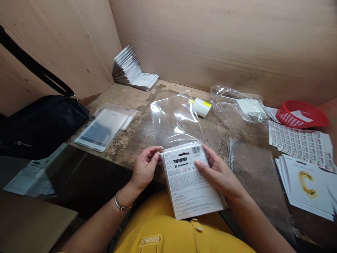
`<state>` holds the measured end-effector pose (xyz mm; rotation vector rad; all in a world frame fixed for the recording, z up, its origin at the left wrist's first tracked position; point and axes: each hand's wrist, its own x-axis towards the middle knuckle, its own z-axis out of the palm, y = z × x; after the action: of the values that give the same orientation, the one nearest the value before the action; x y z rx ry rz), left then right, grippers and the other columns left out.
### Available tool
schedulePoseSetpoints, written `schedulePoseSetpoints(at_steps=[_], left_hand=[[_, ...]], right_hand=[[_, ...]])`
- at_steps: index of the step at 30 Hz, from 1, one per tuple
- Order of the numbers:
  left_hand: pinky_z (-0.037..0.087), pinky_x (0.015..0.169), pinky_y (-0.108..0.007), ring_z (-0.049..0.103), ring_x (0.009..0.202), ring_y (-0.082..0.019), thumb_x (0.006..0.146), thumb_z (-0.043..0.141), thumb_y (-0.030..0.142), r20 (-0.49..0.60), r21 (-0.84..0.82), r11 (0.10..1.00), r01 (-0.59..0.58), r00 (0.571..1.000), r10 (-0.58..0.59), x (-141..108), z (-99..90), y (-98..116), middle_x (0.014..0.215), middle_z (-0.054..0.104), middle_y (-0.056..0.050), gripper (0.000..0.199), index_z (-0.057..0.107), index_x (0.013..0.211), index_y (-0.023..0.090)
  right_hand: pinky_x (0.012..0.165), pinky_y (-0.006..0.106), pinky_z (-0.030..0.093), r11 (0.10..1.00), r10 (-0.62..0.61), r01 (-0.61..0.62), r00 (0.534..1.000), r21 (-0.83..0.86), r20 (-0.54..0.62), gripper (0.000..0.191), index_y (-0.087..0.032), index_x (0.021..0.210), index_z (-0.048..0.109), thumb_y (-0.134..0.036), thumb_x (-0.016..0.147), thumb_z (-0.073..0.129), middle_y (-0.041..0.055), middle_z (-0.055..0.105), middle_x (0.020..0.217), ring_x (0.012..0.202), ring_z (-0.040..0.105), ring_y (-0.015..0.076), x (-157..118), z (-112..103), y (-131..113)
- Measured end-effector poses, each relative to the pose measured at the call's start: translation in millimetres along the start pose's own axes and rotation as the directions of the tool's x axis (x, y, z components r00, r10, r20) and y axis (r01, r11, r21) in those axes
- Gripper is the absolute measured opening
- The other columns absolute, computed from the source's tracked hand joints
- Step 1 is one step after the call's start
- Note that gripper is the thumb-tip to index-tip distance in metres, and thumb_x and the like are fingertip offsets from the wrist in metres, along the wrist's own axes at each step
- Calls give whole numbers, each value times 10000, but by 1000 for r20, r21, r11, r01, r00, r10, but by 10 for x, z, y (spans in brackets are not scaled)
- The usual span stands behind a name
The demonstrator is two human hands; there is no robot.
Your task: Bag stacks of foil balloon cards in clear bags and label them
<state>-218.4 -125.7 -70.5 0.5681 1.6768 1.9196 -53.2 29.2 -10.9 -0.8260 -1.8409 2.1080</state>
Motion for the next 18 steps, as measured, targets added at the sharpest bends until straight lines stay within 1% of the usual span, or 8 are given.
schedulePoseSetpoints(at_steps=[2,4,6,8,10,12,14,18], left_hand=[[575,758,-261,711,829,-171,759,718,329,34,-6,1000,-1,999,1,6,0,20,914,746,-79,291,661,978,146],[570,770,-259,709,833,-168,744,729,299,46,23,1000,14,999,-15,-2,-1,59,912,746,-69,300,666,1000,156],[567,744,-253,706,791,-160,764,711,295,34,70,997,44,998,-46,-26,1,94,885,744,-60,268,673,994,162],[558,705,-248,694,745,-156,774,699,304,12,100,993,64,998,-65,-54,6,107,842,736,-52,209,678,927,163],[540,660,-240,673,702,-152,777,692,312,-10,125,990,57,998,-57,-78,13,94,786,717,-36,174,668,870,168],[516,640,-228,648,686,-141,802,665,306,-42,190,982,4,999,4,-95,25,69,761,690,-16,135,646,853,182],[497,651,-223,626,694,-131,842,621,283,-69,297,951,-87,991,112,-112,44,53,770,663,0,88,622,873,201],[492,693,-229,600,740,-128,887,565,211,-45,459,846,-270,944,326,-154,109,55,835,620,4,57,590,934,233]], right_hand=[[1067,477,429,1000,2,-2,1000,-2,-9,740,-227,1463,325,-387,840,692,135,497,1419,1289,490,296,-21,2,-6],[1052,473,445,1000,11,-11,1000,4,-8,728,-228,1453,333,-392,841,690,135,526,1388,1261,517,291,-47,2,-5],[997,467,492,1000,27,-27,1000,13,6,686,-238,1432,357,-401,848,679,130,561,1346,1199,567,286,-73,-1,4],[937,455,530,999,40,-41,999,2,16,610,-238,1384,412,-414,857,663,125,600,1290,1131,609,284,-92,-7,19],[916,453,539,999,40,-40,999,-26,8,546,-226,1327,464,-433,859,654,122,633,1232,1090,628,283,-98,-17,37],[946,464,519,998,33,-33,999,-52,-8,528,-217,1296,488,-443,851,660,119,651,1188,1078,629,281,-93,-28,54],[970,475,501,998,27,-28,999,-57,-18,535,-217,1292,489,-446,844,669,117,659,1162,1070,629,278,-84,-40,64],[887,467,544,997,65,-65,998,-40,0,550,-231,1314,474,-431,842,673,121,650,1167,1030,645,281,-75,-55,51]])
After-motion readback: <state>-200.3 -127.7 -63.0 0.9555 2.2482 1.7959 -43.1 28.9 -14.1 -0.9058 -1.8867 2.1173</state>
